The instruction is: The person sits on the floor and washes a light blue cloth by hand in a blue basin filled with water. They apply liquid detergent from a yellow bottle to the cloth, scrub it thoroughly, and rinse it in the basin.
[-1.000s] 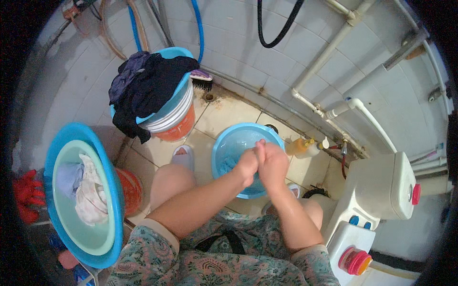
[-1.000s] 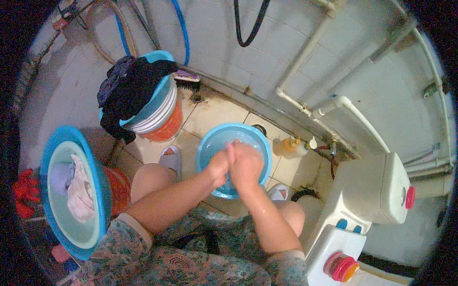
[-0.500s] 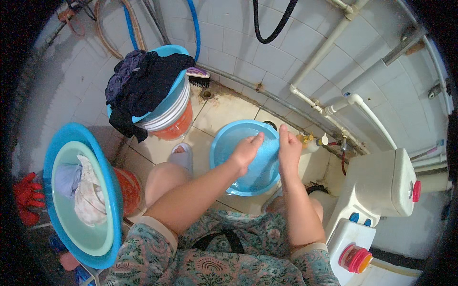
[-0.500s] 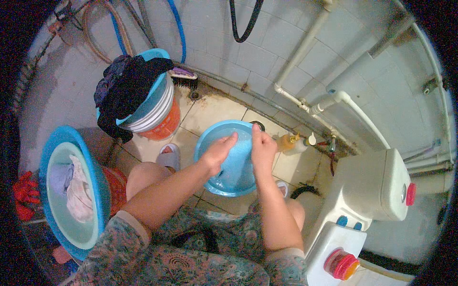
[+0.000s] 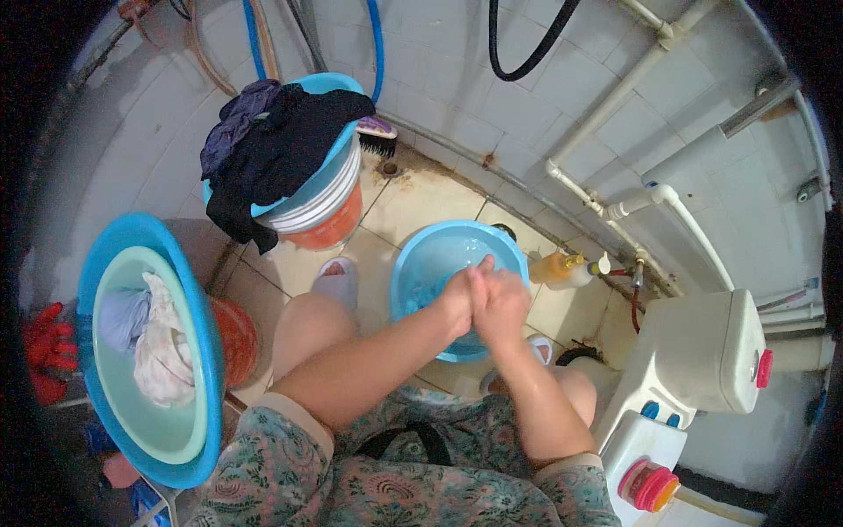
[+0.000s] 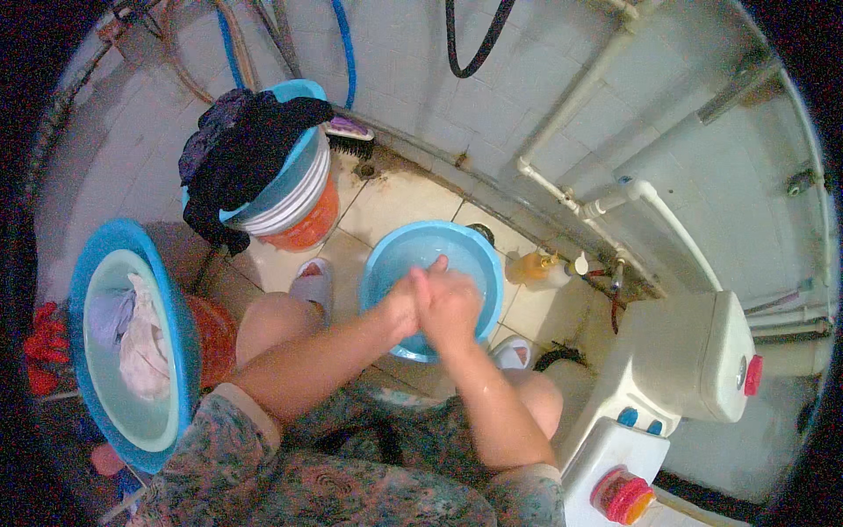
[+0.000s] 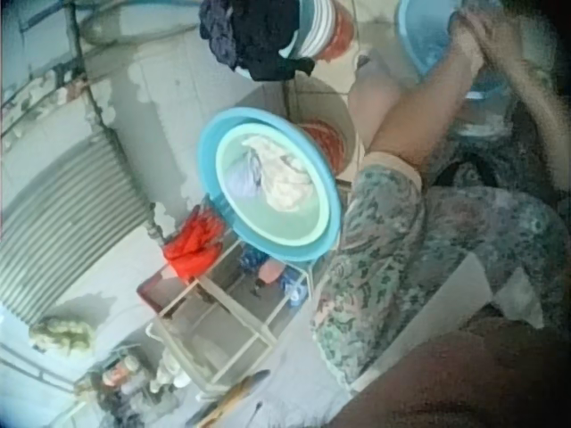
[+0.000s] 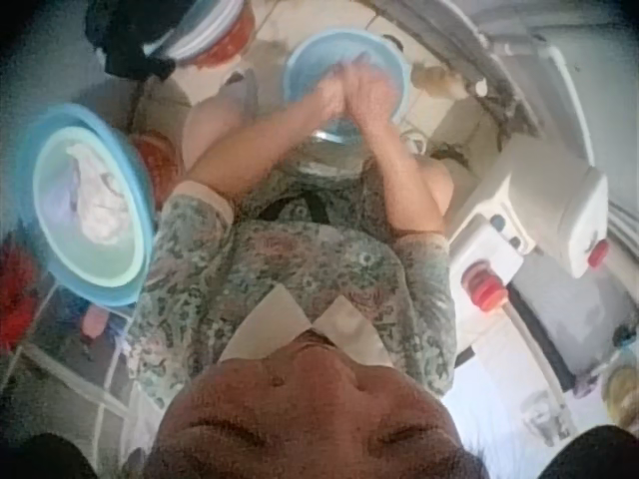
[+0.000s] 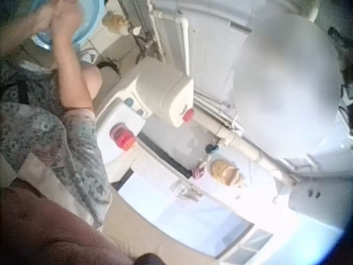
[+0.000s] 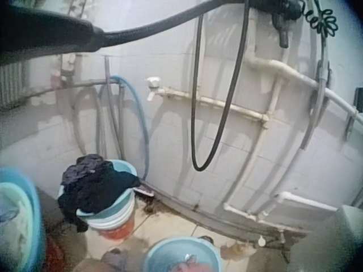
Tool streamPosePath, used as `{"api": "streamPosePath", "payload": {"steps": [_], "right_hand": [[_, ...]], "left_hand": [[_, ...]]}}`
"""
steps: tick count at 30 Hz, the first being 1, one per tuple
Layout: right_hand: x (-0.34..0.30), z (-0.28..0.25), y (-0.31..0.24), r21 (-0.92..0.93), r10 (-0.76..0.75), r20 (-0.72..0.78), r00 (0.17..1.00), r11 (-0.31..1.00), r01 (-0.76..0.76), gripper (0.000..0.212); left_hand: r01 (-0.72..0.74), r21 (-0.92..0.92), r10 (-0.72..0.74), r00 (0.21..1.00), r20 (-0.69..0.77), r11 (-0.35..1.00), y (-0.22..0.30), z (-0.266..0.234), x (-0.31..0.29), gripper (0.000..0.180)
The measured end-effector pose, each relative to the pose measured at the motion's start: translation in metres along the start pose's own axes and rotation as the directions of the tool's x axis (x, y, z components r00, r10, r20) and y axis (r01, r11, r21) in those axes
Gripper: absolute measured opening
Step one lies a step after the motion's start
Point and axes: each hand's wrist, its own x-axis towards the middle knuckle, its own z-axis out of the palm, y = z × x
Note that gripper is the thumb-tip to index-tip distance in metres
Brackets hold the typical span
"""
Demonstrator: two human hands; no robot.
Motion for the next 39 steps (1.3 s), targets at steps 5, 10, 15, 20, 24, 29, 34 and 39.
{"api": "streamPosePath", "payload": {"steps": [5,10,15,20,24,29,34,39], "right_hand": [[0.016,0.000,0.017,-0.073,0.180,0.163,0.970,0.983,-0.171,0.037],[-0.002,0.003,0.005,-0.034,0.037,0.009,0.999,0.999,-0.037,0.042],[0.019,0.003,0.040,0.171,0.490,0.198,0.849,0.836,-0.522,0.051],[0.023,-0.002,0.033,0.523,0.648,0.218,0.730,0.554,-0.648,0.051],[-0.008,0.007,0.000,0.227,0.072,0.027,0.997,0.971,-0.076,0.042],[0.021,0.003,0.027,-0.045,0.368,0.186,0.911,0.930,-0.366,0.036],[-0.004,-0.005,-0.019,0.121,-0.065,-0.001,0.998,0.991,0.065,0.047],[0.019,0.008,0.035,-0.053,0.387,0.169,0.906,0.922,-0.384,0.047]], "left_hand": [[0.136,0.343,-0.002,0.931,-0.364,0.929,0.007,0.035,-0.018,0.041],[0.129,0.287,-0.059,0.969,-0.242,0.949,-0.003,0.006,-0.008,0.067],[0.247,0.437,-0.092,0.934,-0.347,0.865,0.018,0.041,-0.023,0.072],[0.150,0.360,0.016,0.908,-0.419,0.921,0.028,0.015,0.002,0.070],[0.046,0.284,0.051,0.945,-0.324,0.958,0.025,0.017,0.000,0.044],[0.165,0.263,-0.039,0.905,-0.424,0.951,-0.006,0.034,-0.012,0.033],[0.075,0.002,-0.075,0.996,0.050,0.997,-0.018,-0.020,0.010,0.062],[0.302,0.396,-0.117,0.896,-0.428,0.867,0.009,0.033,-0.021,0.077]]}}
